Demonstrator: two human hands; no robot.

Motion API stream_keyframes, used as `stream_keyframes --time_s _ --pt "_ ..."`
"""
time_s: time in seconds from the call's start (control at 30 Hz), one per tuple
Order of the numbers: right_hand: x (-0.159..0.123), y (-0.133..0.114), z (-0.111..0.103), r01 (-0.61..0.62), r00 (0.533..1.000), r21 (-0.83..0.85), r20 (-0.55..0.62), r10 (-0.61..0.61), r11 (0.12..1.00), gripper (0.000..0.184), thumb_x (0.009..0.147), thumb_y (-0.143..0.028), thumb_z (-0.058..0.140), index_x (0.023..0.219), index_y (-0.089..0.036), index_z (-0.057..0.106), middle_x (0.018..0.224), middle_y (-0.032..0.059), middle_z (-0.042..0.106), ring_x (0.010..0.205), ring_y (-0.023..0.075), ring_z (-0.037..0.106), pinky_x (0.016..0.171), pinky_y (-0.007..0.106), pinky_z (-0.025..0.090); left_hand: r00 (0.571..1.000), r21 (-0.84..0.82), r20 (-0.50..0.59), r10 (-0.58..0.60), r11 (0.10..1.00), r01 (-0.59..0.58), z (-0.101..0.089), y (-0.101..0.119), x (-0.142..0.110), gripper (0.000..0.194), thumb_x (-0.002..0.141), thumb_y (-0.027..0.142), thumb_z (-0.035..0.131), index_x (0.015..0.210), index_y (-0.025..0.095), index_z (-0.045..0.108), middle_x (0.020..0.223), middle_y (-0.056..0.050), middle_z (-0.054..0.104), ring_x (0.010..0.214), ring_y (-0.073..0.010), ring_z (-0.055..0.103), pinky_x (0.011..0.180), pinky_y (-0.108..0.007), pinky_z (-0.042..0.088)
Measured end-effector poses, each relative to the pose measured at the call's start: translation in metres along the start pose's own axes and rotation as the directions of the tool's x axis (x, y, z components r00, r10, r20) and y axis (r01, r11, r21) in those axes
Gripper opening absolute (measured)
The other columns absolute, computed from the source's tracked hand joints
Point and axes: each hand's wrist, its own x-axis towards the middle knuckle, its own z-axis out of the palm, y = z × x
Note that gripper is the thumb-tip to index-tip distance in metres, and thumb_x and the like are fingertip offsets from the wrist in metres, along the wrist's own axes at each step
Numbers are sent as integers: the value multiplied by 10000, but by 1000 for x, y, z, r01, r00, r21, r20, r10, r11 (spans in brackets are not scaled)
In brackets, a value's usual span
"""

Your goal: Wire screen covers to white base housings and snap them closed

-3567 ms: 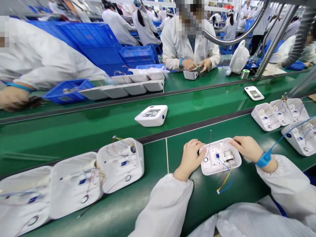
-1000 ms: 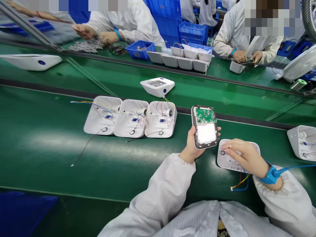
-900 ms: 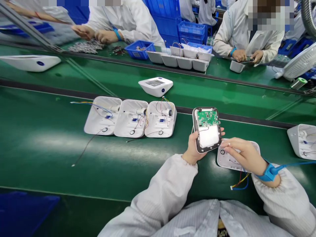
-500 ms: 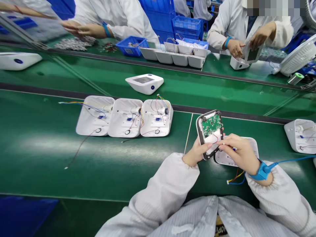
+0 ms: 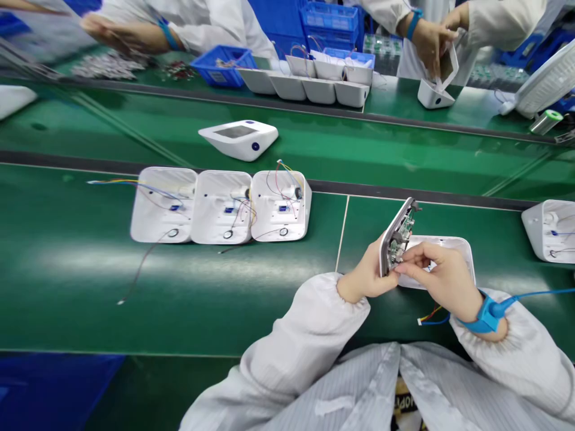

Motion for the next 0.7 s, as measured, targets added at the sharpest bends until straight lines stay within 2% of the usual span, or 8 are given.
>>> stream_keyframes --time_s 0.13,0.27,0.47,0.6,0.7 --pt "-3 3 3 -19 1000 -25 8 20 1000 132 854 -335 674 773 -238 707 715 -3 733 616 156 655 591 279 525 1000 -23 -10 29 999 -29 3 -8 -1 647 710 376 683 1309 200 514 1154 -117 652 984 -318 645 920 -469 537" --pt "-6 6 5 -4 1000 -114 22 7 993 80 865 -248 636 809 -239 693 745 -3 745 658 172 681 639 303 520 999 -46 -26 -22 999 21 6 -17 -4 721 686 469 714 1318 187 512 1151 -128 656 987 -329 641 915 -473 540" --pt "-7 9 8 -10 999 -165 34 16 986 94 879 -208 616 832 -238 693 775 1 755 697 189 705 659 318 507 998 -41 -28 -49 998 48 8 -19 -6 661 690 546 723 1220 184 566 1112 -123 671 989 -316 648 933 -459 536" --pt "-7 8 10 11 1000 -142 21 -8 990 97 890 -227 612 821 -237 680 756 1 745 694 183 697 661 311 507 995 -79 29 -95 992 97 8 -23 -10 596 722 628 697 1109 179 627 968 -101 706 953 -306 668 924 -451 542" --pt "-7 8 10 32 999 -133 11 -31 991 110 907 -244 605 821 -231 673 768 4 742 706 178 692 677 308 507 992 -136 16 -122 983 123 8 -27 -13 636 709 664 707 1106 173 640 1005 -110 711 1008 -312 663 968 -455 520"
